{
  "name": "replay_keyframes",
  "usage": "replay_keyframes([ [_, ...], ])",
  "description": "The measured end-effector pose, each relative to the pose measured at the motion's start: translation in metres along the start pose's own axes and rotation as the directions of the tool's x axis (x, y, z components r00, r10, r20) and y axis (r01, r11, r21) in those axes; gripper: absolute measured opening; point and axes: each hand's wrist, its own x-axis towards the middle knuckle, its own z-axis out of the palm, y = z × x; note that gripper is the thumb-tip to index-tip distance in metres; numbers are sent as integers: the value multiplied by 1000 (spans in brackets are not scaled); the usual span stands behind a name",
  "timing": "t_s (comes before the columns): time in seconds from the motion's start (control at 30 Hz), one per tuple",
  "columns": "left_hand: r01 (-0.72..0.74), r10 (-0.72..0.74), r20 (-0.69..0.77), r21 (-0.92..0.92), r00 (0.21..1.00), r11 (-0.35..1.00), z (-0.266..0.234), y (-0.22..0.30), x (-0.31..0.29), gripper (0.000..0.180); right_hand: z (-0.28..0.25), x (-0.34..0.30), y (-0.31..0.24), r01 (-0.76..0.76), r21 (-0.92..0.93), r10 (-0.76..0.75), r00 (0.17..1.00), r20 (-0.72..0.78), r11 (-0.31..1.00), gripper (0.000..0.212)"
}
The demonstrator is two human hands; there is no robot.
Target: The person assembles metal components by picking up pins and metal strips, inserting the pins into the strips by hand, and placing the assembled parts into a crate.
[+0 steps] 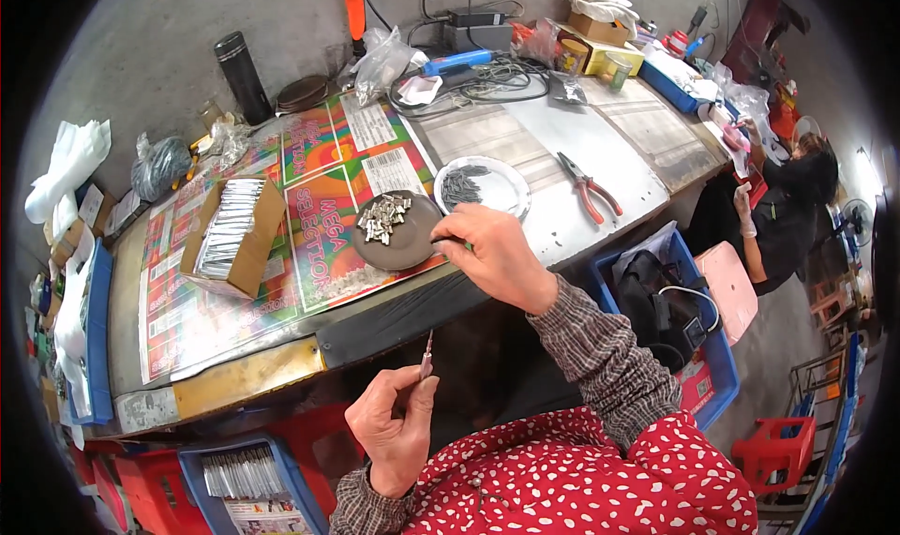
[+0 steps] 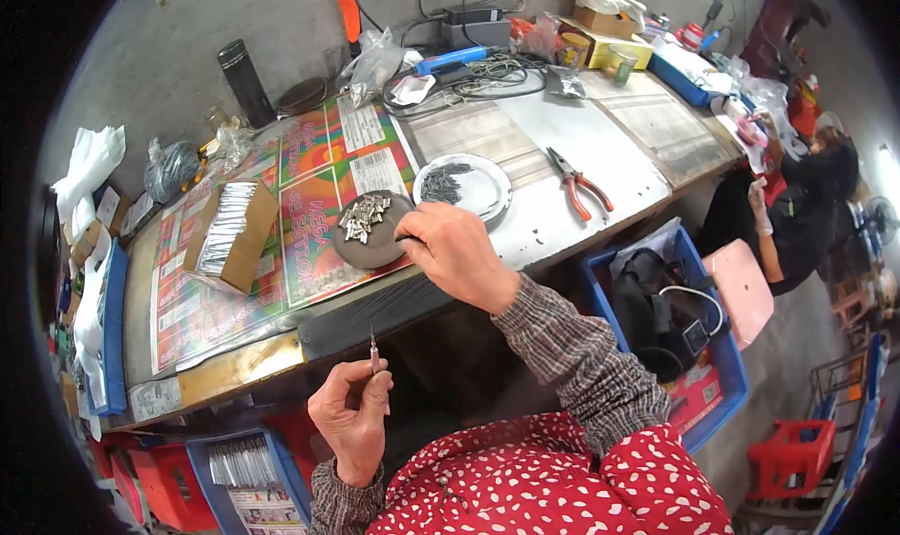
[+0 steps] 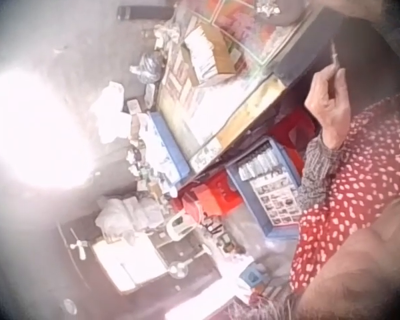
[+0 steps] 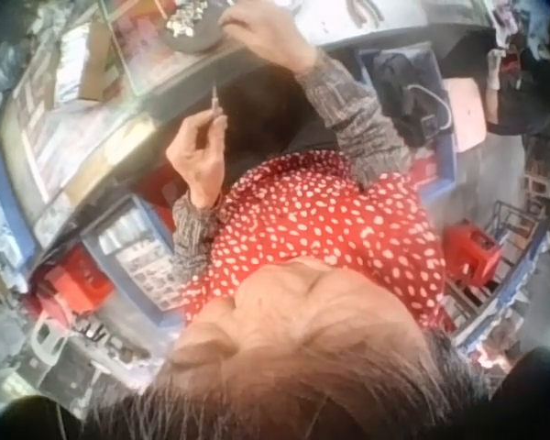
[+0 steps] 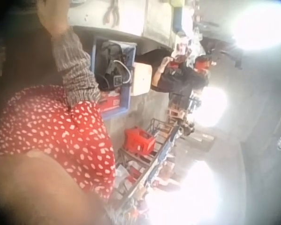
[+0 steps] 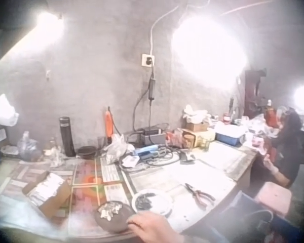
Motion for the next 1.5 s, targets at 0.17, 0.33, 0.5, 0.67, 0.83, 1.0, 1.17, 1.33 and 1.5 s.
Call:
replay_keyframes([
  [0.17,87,-87,-4,-24,996,996,-4,1,2,9,19,20,18,74,-180,-70,997,27,981,9],
  [0.33,96,-96,-8,-20,995,995,-8,-5,4,9,39,38,31,167,-269,-154,986,70,948,7],
  [0.5,86,-87,-10,-20,996,996,-9,-12,6,9,47,47,40,203,-331,-172,978,121,921,5],
  [0.67,54,-55,-32,-21,998,998,-9,-17,7,10,51,48,40,215,-344,-178,975,135,914,5],
  [0.83,110,-110,-2,-22,994,994,-11,-15,8,9,48,51,41,249,-355,-189,963,195,901,5],
  [1.0,74,-74,-16,-9,997,997,-10,-16,10,8,48,52,40,281,-375,-215,954,208,883,5],
  [1.17,36,-35,20,-14,999,999,-11,-14,9,7,49,53,38,299,-394,-202,942,268,869,4],
  [1.33,71,-70,28,-43,997,997,-12,-18,5,8,41,47,25,241,-257,-204,965,166,936,7],
  [1.5,104,-98,55,-114,994,988,-9,-12,3,8,9,18,-11,-12,158,0,997,76,987,17],
])
